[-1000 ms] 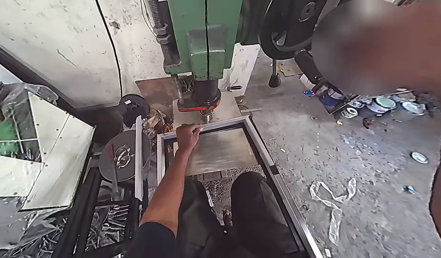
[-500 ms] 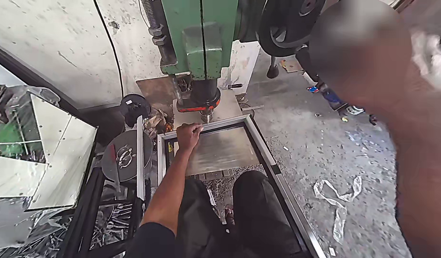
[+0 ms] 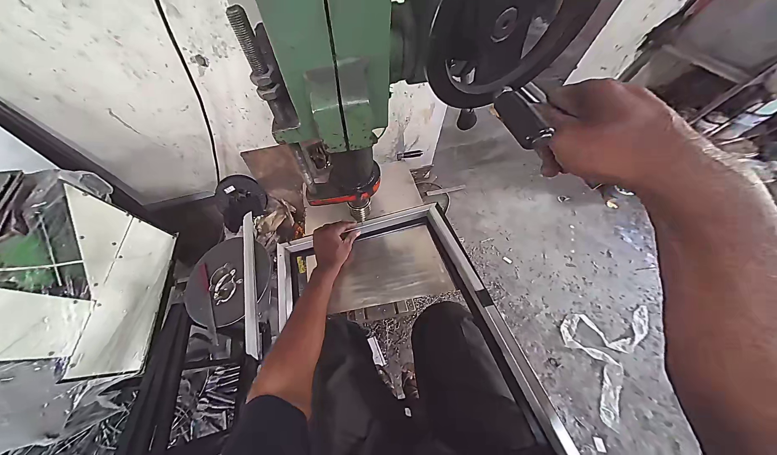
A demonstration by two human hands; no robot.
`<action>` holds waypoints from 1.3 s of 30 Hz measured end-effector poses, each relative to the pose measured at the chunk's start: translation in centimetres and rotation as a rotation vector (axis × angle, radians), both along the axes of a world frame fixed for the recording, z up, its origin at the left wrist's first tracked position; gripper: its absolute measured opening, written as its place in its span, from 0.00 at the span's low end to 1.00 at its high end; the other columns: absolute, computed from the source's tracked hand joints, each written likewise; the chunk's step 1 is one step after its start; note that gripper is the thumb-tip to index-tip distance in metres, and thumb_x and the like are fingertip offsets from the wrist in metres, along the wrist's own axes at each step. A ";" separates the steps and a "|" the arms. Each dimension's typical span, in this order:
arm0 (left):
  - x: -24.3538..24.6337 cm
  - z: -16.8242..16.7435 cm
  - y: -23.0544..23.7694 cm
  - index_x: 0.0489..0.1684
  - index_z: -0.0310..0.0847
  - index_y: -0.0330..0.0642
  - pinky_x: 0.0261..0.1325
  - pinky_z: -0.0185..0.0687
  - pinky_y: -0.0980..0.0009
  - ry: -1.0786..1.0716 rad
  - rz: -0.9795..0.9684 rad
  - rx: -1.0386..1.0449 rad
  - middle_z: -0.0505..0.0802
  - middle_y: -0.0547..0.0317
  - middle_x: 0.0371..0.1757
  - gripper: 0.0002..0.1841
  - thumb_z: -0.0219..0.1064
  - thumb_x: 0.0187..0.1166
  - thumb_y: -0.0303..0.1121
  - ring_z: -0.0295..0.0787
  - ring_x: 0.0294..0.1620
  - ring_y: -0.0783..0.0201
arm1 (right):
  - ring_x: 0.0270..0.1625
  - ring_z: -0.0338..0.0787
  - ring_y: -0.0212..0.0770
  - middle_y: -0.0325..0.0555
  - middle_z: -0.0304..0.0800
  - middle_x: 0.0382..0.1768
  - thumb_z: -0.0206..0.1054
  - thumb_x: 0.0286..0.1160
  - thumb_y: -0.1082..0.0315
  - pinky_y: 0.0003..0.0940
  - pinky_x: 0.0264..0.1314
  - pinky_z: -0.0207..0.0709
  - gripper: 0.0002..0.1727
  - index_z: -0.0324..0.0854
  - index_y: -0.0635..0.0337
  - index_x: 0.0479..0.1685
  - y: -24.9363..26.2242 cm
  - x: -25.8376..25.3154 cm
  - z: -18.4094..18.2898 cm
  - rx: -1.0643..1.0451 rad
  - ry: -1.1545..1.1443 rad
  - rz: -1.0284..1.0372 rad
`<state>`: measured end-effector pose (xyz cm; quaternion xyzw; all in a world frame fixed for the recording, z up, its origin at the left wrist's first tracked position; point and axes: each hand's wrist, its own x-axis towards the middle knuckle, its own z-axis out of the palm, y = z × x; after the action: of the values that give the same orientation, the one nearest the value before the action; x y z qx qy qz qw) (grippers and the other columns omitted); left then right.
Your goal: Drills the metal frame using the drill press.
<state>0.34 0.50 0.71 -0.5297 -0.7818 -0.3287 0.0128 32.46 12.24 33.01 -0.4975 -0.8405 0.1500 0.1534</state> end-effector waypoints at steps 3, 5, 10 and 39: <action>0.2 0.1 0.2 0.51 0.97 0.60 0.71 0.81 0.50 -0.020 0.035 -0.019 0.99 0.66 0.51 0.13 0.74 0.76 0.50 0.94 0.57 0.62 | 0.21 0.83 0.49 0.46 0.79 0.18 0.45 0.93 0.45 0.57 0.27 0.71 0.28 0.79 0.53 0.30 0.1 0.1 -0.1 0.023 -0.004 0.000; 0.1 0.0 0.2 0.51 0.97 0.59 0.71 0.80 0.49 -0.024 0.046 -0.041 0.99 0.65 0.50 0.14 0.74 0.77 0.51 0.94 0.57 0.60 | 0.22 0.81 0.51 0.47 0.77 0.19 0.45 0.92 0.44 0.58 0.26 0.70 0.28 0.78 0.53 0.30 0.1 0.1 -0.4 0.057 -0.003 -0.016; 0.2 -0.3 0.2 0.50 0.96 0.58 0.71 0.76 0.47 0.009 0.031 -0.041 0.98 0.64 0.50 0.14 0.71 0.79 0.52 0.91 0.58 0.56 | 0.30 0.80 0.61 0.55 0.75 0.23 0.48 0.90 0.44 0.64 0.27 0.63 0.29 0.72 0.57 0.26 -0.4 -0.2 -0.8 0.179 -0.027 -0.065; 0.3 -0.3 0.2 0.48 0.96 0.59 0.73 0.73 0.49 -0.027 0.020 -0.020 0.98 0.66 0.47 0.12 0.71 0.80 0.49 0.91 0.55 0.59 | 0.35 0.84 0.74 0.68 0.82 0.32 0.55 0.90 0.53 0.73 0.31 0.66 0.22 0.78 0.64 0.39 0.0 -0.1 -3.9 0.291 0.088 -0.043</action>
<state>0.67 0.71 0.41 -0.5173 -0.7905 -0.3279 0.0001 32.31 12.28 29.11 -0.4811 -0.8349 0.0447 0.2636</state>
